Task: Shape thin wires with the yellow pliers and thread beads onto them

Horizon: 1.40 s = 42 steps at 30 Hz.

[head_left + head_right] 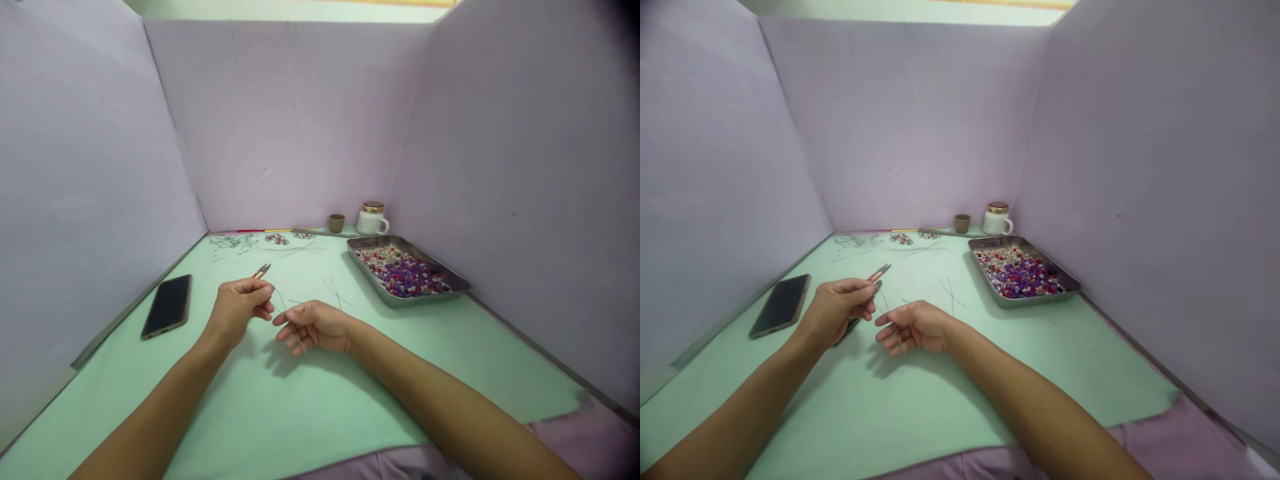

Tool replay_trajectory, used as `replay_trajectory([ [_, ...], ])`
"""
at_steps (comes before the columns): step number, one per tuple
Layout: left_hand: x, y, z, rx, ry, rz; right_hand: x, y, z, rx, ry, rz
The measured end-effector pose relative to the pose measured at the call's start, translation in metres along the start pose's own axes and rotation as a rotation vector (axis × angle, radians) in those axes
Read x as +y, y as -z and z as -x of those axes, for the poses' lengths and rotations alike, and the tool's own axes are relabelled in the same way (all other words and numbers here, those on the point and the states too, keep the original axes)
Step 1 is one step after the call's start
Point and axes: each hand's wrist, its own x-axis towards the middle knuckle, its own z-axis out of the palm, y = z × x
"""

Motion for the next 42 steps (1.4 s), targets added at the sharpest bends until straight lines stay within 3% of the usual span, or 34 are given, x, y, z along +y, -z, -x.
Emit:
replay_trajectory([
  [10, -0.0002, -0.0019, 0.0017, 0.027, -0.063, -0.036, 0.0019, 0.0002, -0.0007, 0.041, 0.015, 0.043],
  [42, -0.0005, 0.0041, -0.0039, 0.001, -0.012, -0.036, 0.003, -0.0028, -0.0054, 0.247, 0.183, 0.175],
])
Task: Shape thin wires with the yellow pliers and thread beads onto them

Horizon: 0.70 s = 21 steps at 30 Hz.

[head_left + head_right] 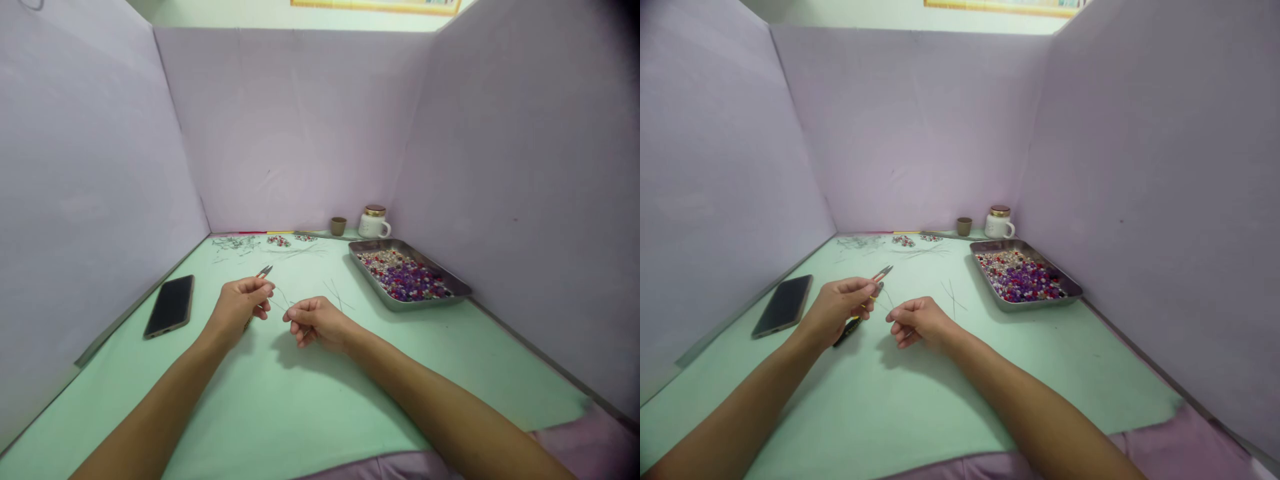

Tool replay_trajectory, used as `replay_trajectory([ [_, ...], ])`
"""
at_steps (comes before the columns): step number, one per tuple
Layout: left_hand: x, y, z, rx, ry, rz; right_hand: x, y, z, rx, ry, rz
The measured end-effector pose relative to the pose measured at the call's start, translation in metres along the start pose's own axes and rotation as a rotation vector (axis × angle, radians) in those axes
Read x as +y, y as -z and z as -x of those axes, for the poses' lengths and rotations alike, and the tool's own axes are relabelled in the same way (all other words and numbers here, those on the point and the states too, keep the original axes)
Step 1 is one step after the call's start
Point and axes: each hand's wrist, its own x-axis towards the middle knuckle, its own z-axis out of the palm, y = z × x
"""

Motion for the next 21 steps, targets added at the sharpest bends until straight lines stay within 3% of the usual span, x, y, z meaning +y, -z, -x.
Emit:
replay_trajectory([
  [9, 0.0058, 0.0029, -0.0005, 0.13, -0.096, -0.303, -0.0078, -0.0082, 0.0038, 0.11, -0.018, 0.097],
  [15, 0.0054, 0.0027, -0.0003, 0.053, -0.153, -0.454, -0.0085, -0.0082, 0.0044, 0.137, -0.013, 0.138],
  [21, 0.0006, 0.0029, -0.0037, 0.018, 0.004, -0.075, -0.0076, -0.0092, 0.0049, 0.062, 0.023, 0.165],
])
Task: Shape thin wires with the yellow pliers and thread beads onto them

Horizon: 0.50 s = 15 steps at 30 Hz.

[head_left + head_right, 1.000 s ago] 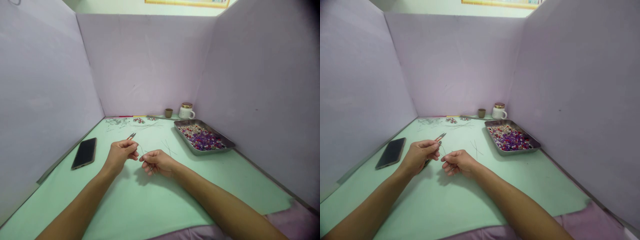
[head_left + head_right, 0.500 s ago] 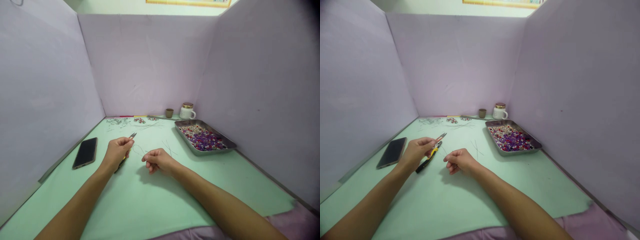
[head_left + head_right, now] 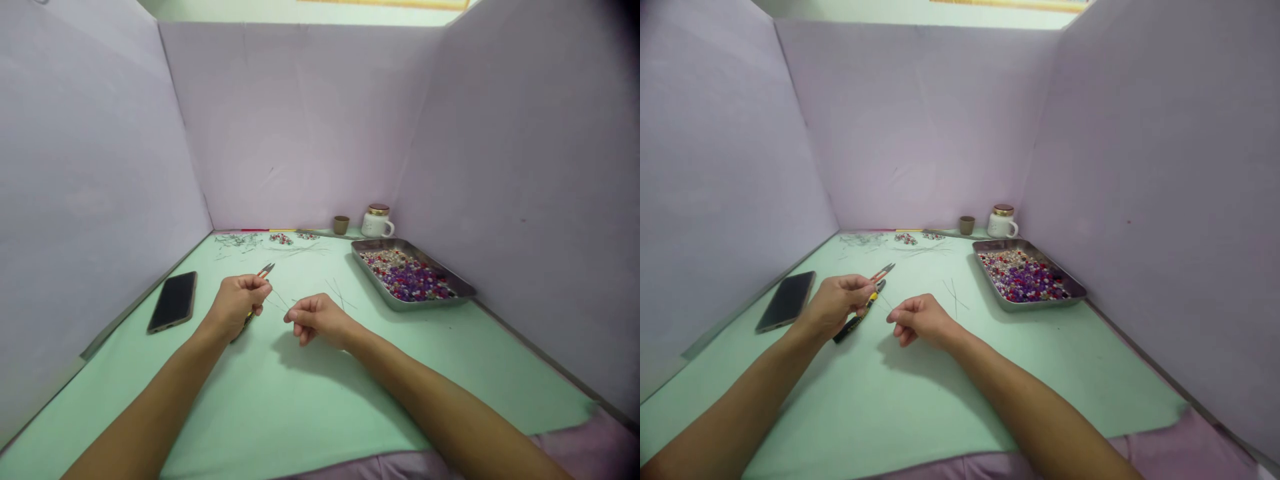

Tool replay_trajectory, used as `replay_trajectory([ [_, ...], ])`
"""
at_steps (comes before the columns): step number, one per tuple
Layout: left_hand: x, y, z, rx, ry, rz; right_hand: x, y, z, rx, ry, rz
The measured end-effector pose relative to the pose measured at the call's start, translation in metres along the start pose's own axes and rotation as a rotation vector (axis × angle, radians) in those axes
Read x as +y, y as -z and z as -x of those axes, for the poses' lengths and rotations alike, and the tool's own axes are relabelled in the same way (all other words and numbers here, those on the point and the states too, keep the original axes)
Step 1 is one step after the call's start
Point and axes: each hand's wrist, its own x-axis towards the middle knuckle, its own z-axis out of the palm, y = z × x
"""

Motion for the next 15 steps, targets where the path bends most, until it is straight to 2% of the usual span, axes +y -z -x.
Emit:
replay_trajectory([
  [5, 0.0005, -0.0035, 0.0018, 0.011, -0.004, 0.048, 0.0019, -0.0019, 0.0003, -0.028, 0.031, 0.016],
  [11, 0.0038, -0.0012, 0.0023, 0.103, -0.11, -0.115, 0.0045, 0.0051, -0.003, -0.111, -0.012, -0.056],
  [15, 0.0012, 0.0041, -0.0032, 0.101, -0.11, -0.033, 0.0038, 0.0061, -0.004, -0.167, -0.031, -0.054],
])
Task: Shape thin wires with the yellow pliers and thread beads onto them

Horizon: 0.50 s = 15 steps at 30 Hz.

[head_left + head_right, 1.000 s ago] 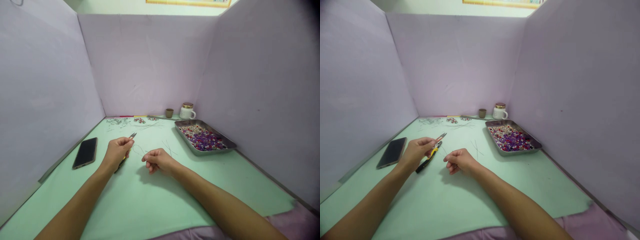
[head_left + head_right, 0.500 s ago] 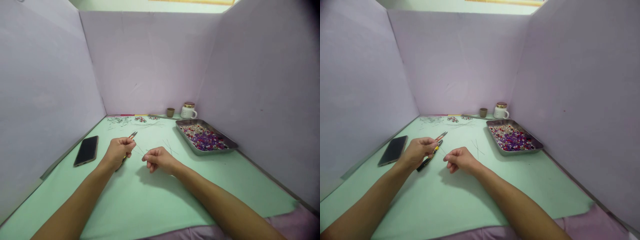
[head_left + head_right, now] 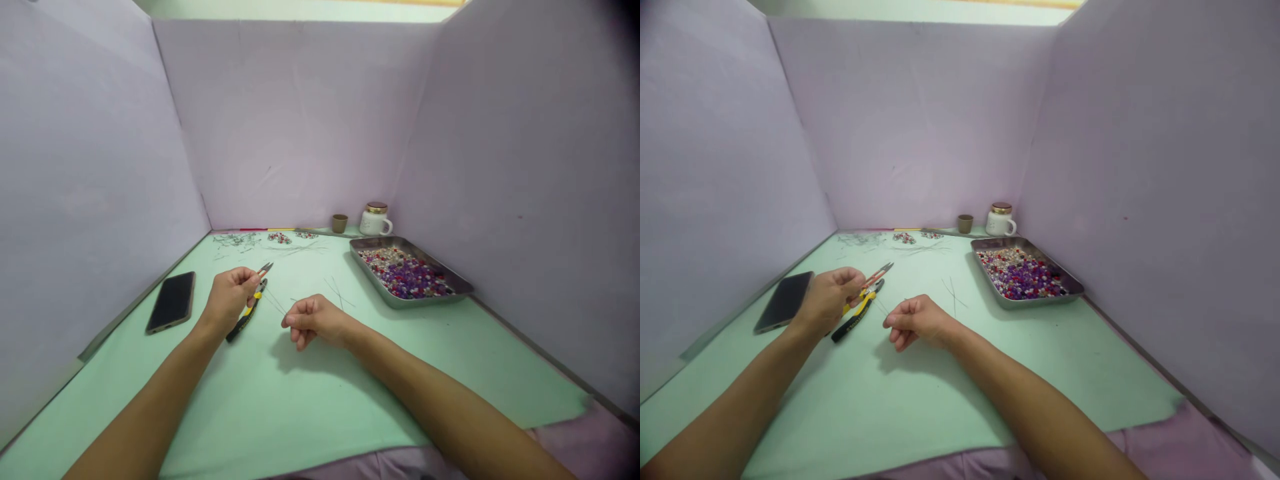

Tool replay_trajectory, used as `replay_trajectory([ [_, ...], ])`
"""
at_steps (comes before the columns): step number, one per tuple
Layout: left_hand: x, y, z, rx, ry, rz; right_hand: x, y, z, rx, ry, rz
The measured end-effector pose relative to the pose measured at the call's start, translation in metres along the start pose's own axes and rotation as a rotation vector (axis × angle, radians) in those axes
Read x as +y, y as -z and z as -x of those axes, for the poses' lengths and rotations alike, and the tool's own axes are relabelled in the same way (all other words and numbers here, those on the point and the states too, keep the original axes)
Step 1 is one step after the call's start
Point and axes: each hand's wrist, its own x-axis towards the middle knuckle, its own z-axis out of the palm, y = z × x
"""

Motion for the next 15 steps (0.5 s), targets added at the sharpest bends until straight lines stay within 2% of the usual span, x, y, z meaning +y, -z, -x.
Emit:
replay_trajectory([
  [5, -0.003, 0.01, -0.008, 0.083, -0.039, 0.059, -0.001, 0.006, 0.001, -0.029, -0.006, 0.041],
  [7, -0.002, 0.019, -0.013, 0.137, -0.062, 0.094, -0.003, 0.012, 0.003, -0.068, -0.046, 0.103],
  [9, 0.0, 0.026, -0.018, 0.14, -0.057, 0.136, -0.008, 0.021, 0.004, -0.055, -0.092, 0.176],
  [10, 0.002, 0.028, -0.018, 0.112, -0.041, 0.156, -0.011, 0.025, 0.005, -0.005, -0.099, 0.202],
  [13, 0.004, 0.022, -0.012, -0.04, 0.02, 0.195, -0.022, 0.034, 0.006, 0.3, -0.007, 0.165],
  [14, 0.004, 0.016, -0.008, -0.094, 0.037, 0.201, -0.024, 0.035, 0.007, 0.367, 0.032, 0.109],
  [15, 0.003, 0.008, -0.003, -0.141, 0.051, 0.202, -0.026, 0.034, 0.007, 0.377, 0.056, 0.039],
])
